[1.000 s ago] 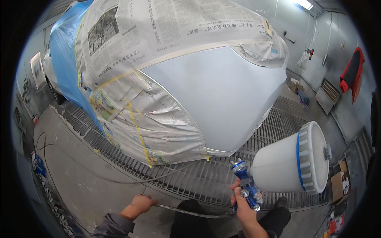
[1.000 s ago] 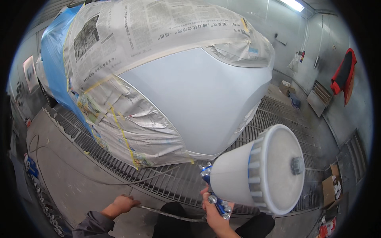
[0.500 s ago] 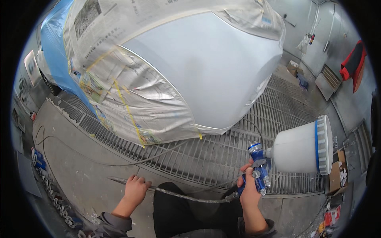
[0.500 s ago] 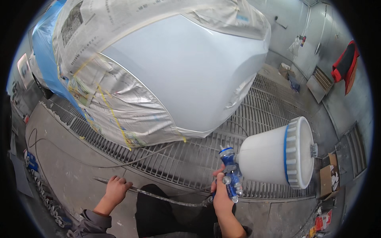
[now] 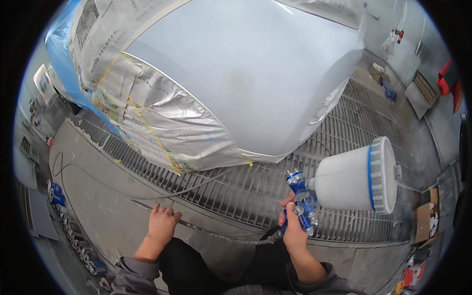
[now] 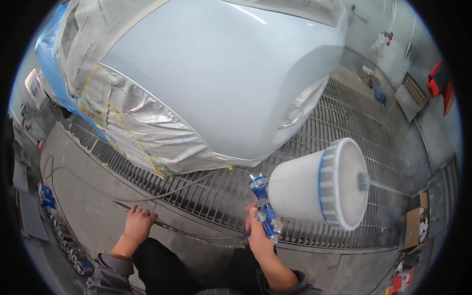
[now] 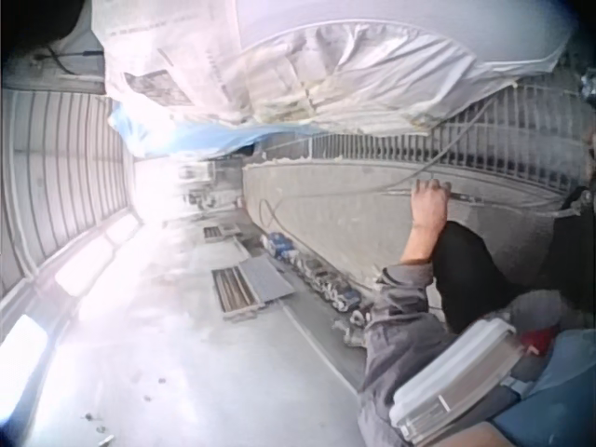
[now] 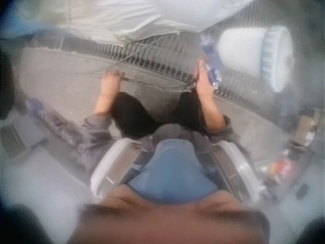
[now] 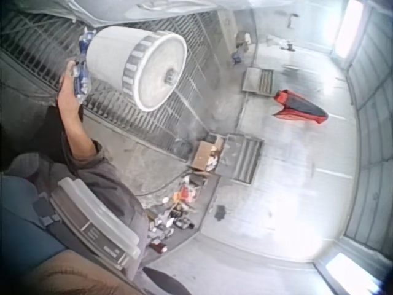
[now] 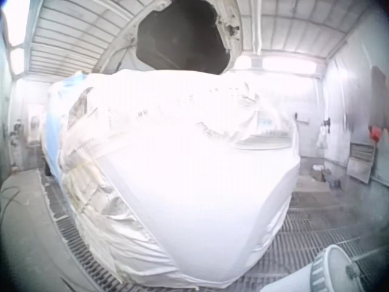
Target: The person uses a spray gun to apply white paint to the rear of a car in a paint booth. The car is masked with newspaper and tape. The person moves the spray gun in steady passes across the trunk and bumper areas.
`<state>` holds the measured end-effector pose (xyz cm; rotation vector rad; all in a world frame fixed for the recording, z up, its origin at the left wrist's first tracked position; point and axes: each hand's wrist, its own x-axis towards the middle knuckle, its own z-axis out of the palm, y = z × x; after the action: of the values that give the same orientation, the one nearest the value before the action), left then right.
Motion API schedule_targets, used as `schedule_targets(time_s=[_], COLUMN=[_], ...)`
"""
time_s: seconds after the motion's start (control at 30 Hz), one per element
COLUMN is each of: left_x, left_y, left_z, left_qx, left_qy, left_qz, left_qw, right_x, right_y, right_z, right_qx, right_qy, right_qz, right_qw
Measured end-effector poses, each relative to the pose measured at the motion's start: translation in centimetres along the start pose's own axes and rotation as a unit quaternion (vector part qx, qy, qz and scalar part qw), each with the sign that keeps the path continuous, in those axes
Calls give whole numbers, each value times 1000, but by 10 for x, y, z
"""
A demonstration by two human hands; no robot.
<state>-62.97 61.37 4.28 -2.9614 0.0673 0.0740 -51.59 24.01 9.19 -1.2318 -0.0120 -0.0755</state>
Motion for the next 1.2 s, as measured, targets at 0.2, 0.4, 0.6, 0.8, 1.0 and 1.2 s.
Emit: schedule_targets(time_s=[0.2, 0.4, 0.6, 0.8, 1.0, 1.2], left_x=[25, 90, 105, 97, 84, 77], left_y=[10, 82, 133, 123, 110, 119], left_z=[38, 100, 123, 149, 78, 53], left_qx=[-255, -339, -283, -384, -390, -457], left_qy=[-63, -125, -220, -18, 52, 248], left_qz=[107, 262, 329, 341, 317, 375], left_qw=[959, 895, 874, 858, 863, 767], right_x=[11, -8, -50, -33, -28, -31], right_y=[46, 97, 113, 142, 151, 147], right_z=[23, 5, -11, 20, 43, 57], right_qx=[0, -51, -151, -108, -131, -147], right_qy=[-12, 83, 149, 135, 99, 147], right_qz=[22, 22, 53, 56, 76, 61], right_qw=[1000, 995, 976, 983, 984, 976])
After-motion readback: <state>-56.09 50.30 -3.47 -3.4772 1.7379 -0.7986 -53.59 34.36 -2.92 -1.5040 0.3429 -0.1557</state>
